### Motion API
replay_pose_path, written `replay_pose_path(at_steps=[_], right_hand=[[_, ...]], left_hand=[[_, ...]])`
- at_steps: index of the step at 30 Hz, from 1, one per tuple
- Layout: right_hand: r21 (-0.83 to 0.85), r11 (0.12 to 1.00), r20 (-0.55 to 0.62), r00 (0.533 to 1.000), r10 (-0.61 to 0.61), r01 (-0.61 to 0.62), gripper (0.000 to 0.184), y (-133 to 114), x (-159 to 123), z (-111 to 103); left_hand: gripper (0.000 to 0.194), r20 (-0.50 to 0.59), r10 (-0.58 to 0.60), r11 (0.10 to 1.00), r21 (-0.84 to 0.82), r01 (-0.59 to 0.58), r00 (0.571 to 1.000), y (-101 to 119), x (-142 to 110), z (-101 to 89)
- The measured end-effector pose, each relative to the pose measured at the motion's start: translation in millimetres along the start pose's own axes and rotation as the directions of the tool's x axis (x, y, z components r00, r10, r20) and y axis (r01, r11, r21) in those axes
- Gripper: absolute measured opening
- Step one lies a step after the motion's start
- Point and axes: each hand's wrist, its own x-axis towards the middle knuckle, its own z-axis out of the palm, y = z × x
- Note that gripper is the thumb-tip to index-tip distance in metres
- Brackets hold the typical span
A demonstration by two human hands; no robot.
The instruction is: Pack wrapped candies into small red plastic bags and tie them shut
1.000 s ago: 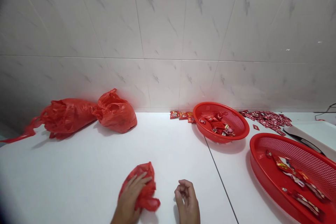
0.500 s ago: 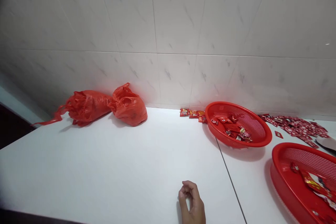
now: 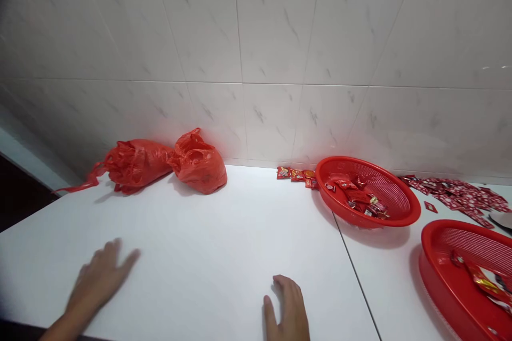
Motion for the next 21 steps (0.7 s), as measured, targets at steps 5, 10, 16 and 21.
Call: replay_pose_path(at_steps=[5,10,16,21], right_hand=[[-0.336,0.896,0.317,0.931,-0.183,0.290,0.060,-15,5,11],[-0.344,0.854,0.637,0.765,-0.094,0.391,0.078,-28,52,4],[-0.514,0.769,0.643,0.764,0.051,0.381,0.077,-40,136,36],[-0.614,0.751,0.501,0.855,0.133,0.243,0.076,-38,174,69]], left_hand=[[0.085,0.154,0.158,0.978,0.114,-0.177,0.975,74,31,37.1],[0.083,0.168,0.151,0.979,0.109,-0.171,0.974,100,51,42.1],[0.082,0.095,0.143,0.987,-0.090,-0.135,0.985,101,52,39.3],[0.065,-0.157,0.174,0.921,-0.324,-0.217,0.972,135,91,-7.2]])
